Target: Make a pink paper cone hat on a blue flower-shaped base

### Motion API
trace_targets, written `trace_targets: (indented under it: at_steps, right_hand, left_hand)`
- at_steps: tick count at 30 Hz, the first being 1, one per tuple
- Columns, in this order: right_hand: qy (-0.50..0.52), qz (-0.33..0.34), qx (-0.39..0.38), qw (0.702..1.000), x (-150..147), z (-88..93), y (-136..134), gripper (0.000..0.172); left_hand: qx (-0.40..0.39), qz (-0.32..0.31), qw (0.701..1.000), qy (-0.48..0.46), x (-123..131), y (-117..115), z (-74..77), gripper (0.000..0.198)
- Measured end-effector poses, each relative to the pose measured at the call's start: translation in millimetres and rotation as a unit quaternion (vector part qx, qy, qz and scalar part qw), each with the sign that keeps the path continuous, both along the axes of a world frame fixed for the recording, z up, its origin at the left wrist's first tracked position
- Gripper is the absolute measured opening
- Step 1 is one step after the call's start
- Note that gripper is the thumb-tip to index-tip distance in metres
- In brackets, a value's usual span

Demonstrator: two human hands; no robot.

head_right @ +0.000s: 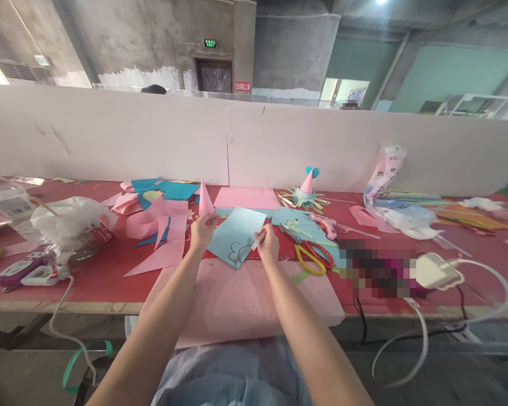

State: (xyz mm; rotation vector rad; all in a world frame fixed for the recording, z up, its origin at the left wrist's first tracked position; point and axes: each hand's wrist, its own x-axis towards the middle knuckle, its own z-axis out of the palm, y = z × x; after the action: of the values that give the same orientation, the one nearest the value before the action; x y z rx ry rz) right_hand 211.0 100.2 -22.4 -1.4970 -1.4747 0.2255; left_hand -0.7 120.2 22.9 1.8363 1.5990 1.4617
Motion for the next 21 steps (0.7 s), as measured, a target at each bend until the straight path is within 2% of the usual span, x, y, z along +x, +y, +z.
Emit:
trace_targets:
  at_steps: [6,10,12,14,17,19,21]
  right_hand:
    - [0.005,-0.011,-0.007,1.0,-3.1,6.2,-3.6,0.026]
    - [0.073,-0.08,0.048,0.993,-7.5,23.9,-12.9,0.033]
    - [0.11,-0.083,0.073,0.988,-10.2,33.2,-17.8,0.038]
    - [0.15,-0.023,0.075,0.986,-13.6,38.7,-20.6,0.044]
    - [0.218,0.113,0.019,0.969,-18.9,38.2,-18.6,0.05]
    - [0.236,0.179,-0.02,0.955,-20.7,33.7,-13.8,0.047]
    - [0.23,0.21,-0.043,0.949,-20.2,28.7,-8.6,0.04]
  left_hand:
    - [-0.075,-0.139,0.98,0.124,6.4,8.5,-16.1,0.019]
    - [-0.106,-0.156,0.967,0.172,6.8,11.4,-23.2,0.018]
    - [-0.099,-0.155,0.967,0.177,7.1,11.5,-24.0,0.018]
    - [-0.093,-0.154,0.966,0.183,7.6,11.3,-23.8,0.019]
    - [-0.098,-0.158,0.963,0.194,8.5,11.3,-23.0,0.019]
    - [-0.104,-0.16,0.96,0.205,9.1,11.6,-22.5,0.02]
    - [-0.106,-0.154,0.958,0.218,9.6,11.7,-21.9,0.02]
